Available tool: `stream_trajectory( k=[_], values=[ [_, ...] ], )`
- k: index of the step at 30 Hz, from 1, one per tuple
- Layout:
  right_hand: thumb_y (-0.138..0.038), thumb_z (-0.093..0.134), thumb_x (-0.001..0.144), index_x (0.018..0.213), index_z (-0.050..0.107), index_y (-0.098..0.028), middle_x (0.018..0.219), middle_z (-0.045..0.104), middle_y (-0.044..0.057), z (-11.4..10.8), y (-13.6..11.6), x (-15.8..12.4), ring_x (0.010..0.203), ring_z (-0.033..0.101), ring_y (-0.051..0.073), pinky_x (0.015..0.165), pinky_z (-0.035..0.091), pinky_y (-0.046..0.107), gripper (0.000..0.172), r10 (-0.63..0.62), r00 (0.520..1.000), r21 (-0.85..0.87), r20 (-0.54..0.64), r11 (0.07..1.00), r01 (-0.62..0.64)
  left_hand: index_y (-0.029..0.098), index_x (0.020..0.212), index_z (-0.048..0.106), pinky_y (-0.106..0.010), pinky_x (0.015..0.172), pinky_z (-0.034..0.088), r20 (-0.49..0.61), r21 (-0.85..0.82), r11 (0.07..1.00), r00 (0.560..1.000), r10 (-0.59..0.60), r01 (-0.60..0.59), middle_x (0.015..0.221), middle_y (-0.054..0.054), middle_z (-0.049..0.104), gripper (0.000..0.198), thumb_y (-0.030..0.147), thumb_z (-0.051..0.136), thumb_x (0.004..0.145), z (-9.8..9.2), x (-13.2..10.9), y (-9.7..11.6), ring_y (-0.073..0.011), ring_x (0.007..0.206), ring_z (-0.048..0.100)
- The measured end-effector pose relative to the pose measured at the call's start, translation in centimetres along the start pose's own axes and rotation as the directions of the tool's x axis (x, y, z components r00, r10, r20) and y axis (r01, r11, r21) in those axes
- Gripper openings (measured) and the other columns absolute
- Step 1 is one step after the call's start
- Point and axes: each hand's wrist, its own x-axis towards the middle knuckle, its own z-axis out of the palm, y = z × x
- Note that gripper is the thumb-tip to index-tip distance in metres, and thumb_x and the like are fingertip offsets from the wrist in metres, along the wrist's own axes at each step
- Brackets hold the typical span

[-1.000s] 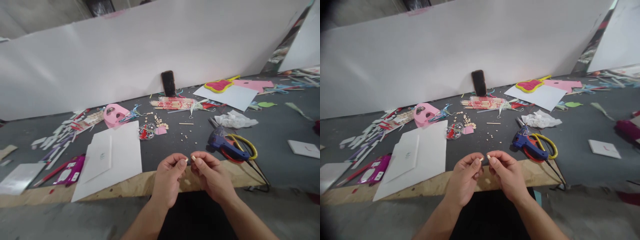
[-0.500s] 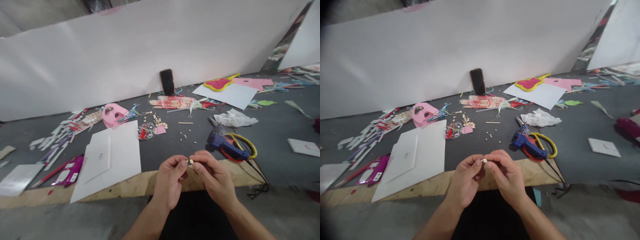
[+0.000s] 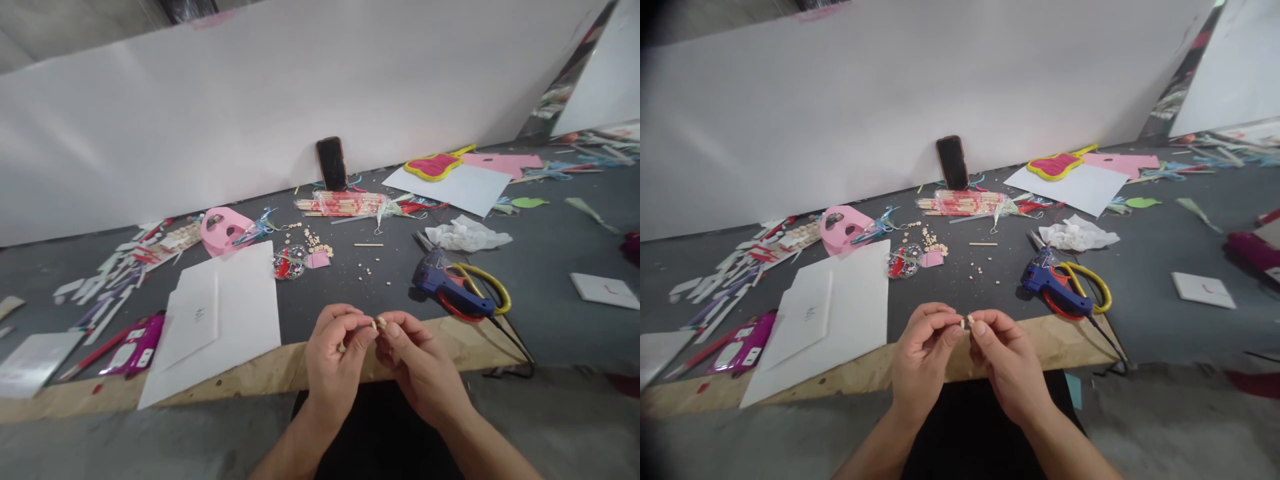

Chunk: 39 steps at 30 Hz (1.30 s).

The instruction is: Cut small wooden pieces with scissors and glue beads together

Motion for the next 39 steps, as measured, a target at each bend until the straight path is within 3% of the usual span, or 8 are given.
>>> stream_trajectory(
  k=[5, 8, 12, 16, 20, 25, 32, 39],
  values=[
    [-0.025, 0.06, 0.083, 0.088, 0.066, -0.024, 0.082, 0.061, 0.003, -0.4, -0.8, 0.1, 0.075, 0.057, 0.016, 0.062, 0.048, 0.027, 0.008, -0.506, 0.853, -0.537, 0.127, 0.688, 0.488, 0.017, 0.071, 0.069, -0.022, 0.061, 0.04, 0.179, -0.432, 0.835, 0.939, -0.293, 0.342, 0.075, -0.001, 0.057, 0.015, 0.031, 0.072, 0.072, 0.5, -0.1, -0.5, -0.0111, 0.066, 0.049],
    [-0.018, 0.059, 0.083, 0.092, 0.064, -0.025, 0.084, 0.063, 0.003, -0.6, -1.2, 0.2, 0.079, 0.059, 0.016, 0.065, 0.05, 0.027, 0.012, -0.593, 0.781, -0.644, 0.199, 0.521, 0.56, 0.015, 0.071, 0.068, -0.02, 0.053, 0.034, 0.287, -0.553, 0.67, 0.868, -0.405, 0.495, 0.064, 0.001, 0.054, 0.02, 0.032, 0.077, 0.067, 0.7, -0.2, -0.6, -0.0068, 0.056, 0.041],
    [-0.017, 0.057, 0.083, 0.092, 0.064, -0.024, 0.085, 0.063, 0.004, -0.7, -1.3, 0.2, 0.077, 0.061, 0.017, 0.063, 0.052, 0.028, 0.013, -0.595, 0.767, -0.722, 0.24, 0.419, 0.551, 0.014, 0.072, 0.069, -0.019, 0.052, 0.034, 0.326, -0.595, 0.583, 0.829, -0.455, 0.553, 0.062, 0.001, 0.055, 0.023, 0.032, 0.08, 0.062, 0.8, -0.3, -0.5, -0.0065, 0.055, 0.042],
    [-0.02, 0.058, 0.083, 0.088, 0.065, -0.024, 0.081, 0.063, 0.004, -0.6, -1.3, 0.1, 0.075, 0.061, 0.017, 0.062, 0.051, 0.028, 0.01, -0.581, 0.782, -0.711, 0.226, 0.45, 0.54, 0.016, 0.072, 0.069, -0.021, 0.059, 0.039, 0.272, -0.569, 0.657, 0.867, -0.418, 0.495, 0.069, 0.0, 0.058, 0.019, 0.03, 0.079, 0.064, 0.9, -0.5, -0.7, -0.0088, 0.062, 0.048],
    [-0.027, 0.058, 0.084, 0.084, 0.066, -0.023, 0.078, 0.063, 0.004, -0.2, -1.1, -0.1, 0.07, 0.06, 0.015, 0.057, 0.05, 0.025, 0.009, -0.48, 0.867, -0.609, 0.131, 0.651, 0.453, 0.019, 0.073, 0.07, -0.024, 0.073, 0.043, 0.084, -0.391, 0.89, 0.972, -0.22, 0.236, 0.081, -0.001, 0.058, 0.006, 0.025, 0.072, 0.073, 0.7, -0.6, -1.1, -0.0132, 0.078, 0.054],
    [-0.032, 0.059, 0.084, 0.082, 0.066, -0.022, 0.076, 0.061, 0.002, 0.0, -0.7, -0.1, 0.059, 0.054, 0.012, 0.049, 0.045, 0.022, 0.013, -0.331, 0.942, -0.474, 0.054, 0.822, 0.316, 0.021, 0.075, 0.071, -0.024, 0.078, 0.043, 0.027, -0.202, 0.973, 0.993, -0.112, 0.115, 0.088, -0.003, 0.059, 0.002, 0.023, 0.07, 0.075, 0.2, -0.8, -1.1, -0.0152, 0.086, 0.055],
    [-0.025, 0.061, 0.082, 0.084, 0.067, -0.024, 0.079, 0.063, 0.003, -0.3, -0.9, 0.2, 0.073, 0.06, 0.016, 0.062, 0.05, 0.026, 0.006, -0.526, 0.842, -0.605, 0.119, 0.634, 0.482, 0.015, 0.072, 0.068, -0.02, 0.055, 0.035, 0.276, -0.576, 0.649, 0.866, -0.417, 0.496, 0.066, 0.001, 0.055, 0.019, 0.032, 0.075, 0.069, 0.7, -0.8, -0.7, -0.0071, 0.057, 0.043],
    [-0.019, 0.058, 0.084, 0.089, 0.064, -0.024, 0.08, 0.063, 0.002, -0.5, -0.9, 0.2, 0.075, 0.06, 0.016, 0.063, 0.05, 0.027, 0.01, -0.559, 0.8, -0.662, 0.219, 0.517, 0.543, 0.013, 0.07, 0.069, -0.019, 0.051, 0.031, 0.335, -0.625, 0.544, 0.822, -0.461, 0.56, 0.061, 0.001, 0.057, 0.024, 0.033, 0.08, 0.063, 0.9, -0.7, -0.6, -0.0052, 0.053, 0.04]
  ],
)
